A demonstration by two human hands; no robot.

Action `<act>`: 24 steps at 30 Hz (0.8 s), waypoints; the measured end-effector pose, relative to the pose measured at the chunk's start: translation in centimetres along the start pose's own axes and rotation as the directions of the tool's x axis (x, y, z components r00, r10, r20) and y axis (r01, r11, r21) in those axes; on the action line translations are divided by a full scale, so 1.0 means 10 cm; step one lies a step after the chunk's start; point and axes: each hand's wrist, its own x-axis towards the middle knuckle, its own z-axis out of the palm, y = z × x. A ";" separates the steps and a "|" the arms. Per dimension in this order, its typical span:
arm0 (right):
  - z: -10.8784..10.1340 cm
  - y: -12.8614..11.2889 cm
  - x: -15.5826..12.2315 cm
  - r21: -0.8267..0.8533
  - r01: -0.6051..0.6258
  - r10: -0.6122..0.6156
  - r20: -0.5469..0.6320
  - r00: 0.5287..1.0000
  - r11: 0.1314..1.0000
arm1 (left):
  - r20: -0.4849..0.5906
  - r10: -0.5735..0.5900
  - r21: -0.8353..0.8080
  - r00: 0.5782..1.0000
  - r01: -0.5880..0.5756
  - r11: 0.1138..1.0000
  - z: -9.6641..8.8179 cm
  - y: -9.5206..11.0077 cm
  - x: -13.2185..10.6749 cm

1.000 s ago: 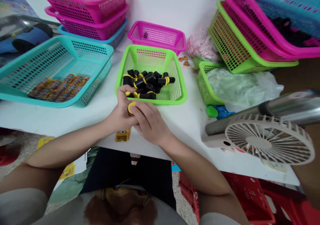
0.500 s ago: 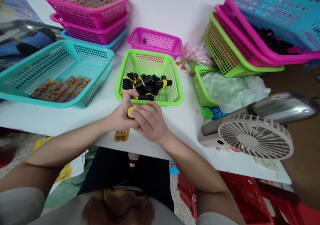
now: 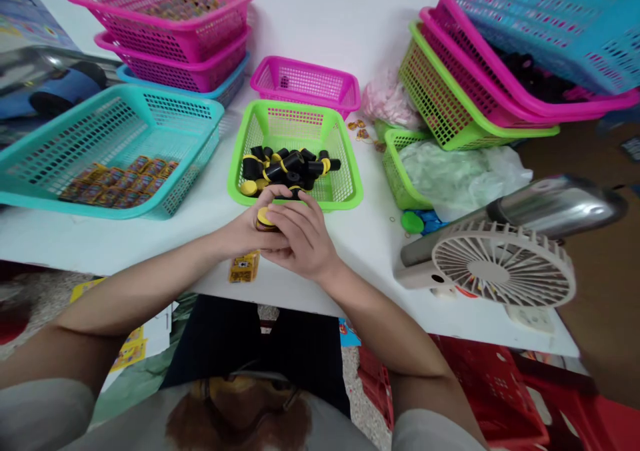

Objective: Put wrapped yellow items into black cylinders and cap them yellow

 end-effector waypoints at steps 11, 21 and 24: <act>0.12 -0.05 0.01 0.009 0.078 -0.078 0.014 0.997 0.997 | -0.040 0.160 0.137 0.986 -0.154 0.979 -0.09 -0.02 -0.03; -0.08 0.00 -0.01 0.090 0.185 -0.193 0.093 0.977 0.979 | 0.235 0.125 0.022 0.964 -0.134 0.991 -0.06 0.05 -0.08; -0.10 -0.02 0.01 0.176 0.220 -0.235 0.074 0.969 0.960 | 0.295 0.093 0.031 0.951 -0.107 0.994 -0.09 0.06 -0.10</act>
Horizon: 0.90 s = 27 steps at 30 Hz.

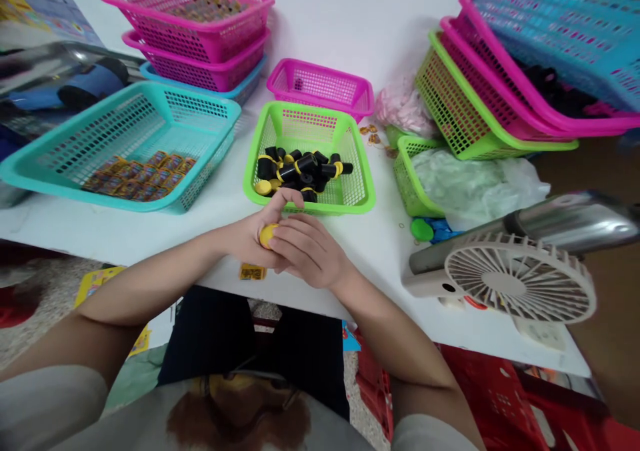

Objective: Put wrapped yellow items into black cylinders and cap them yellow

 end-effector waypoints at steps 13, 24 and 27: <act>0.00 0.12 0.13 -0.258 -0.157 0.141 -0.080 0.987 0.953 | -0.513 0.161 0.643 0.843 0.253 0.723 0.10 0.62 -0.21; -0.21 1.35 0.44 -0.793 -0.417 0.894 0.424 0.147 0.445 | -0.906 0.054 0.424 0.421 0.896 0.134 -1.46 1.55 -0.91; -0.06 1.46 0.43 -0.816 -0.394 0.898 0.437 0.059 0.423 | -0.959 -0.046 0.278 0.280 0.959 0.048 -1.91 1.52 -1.04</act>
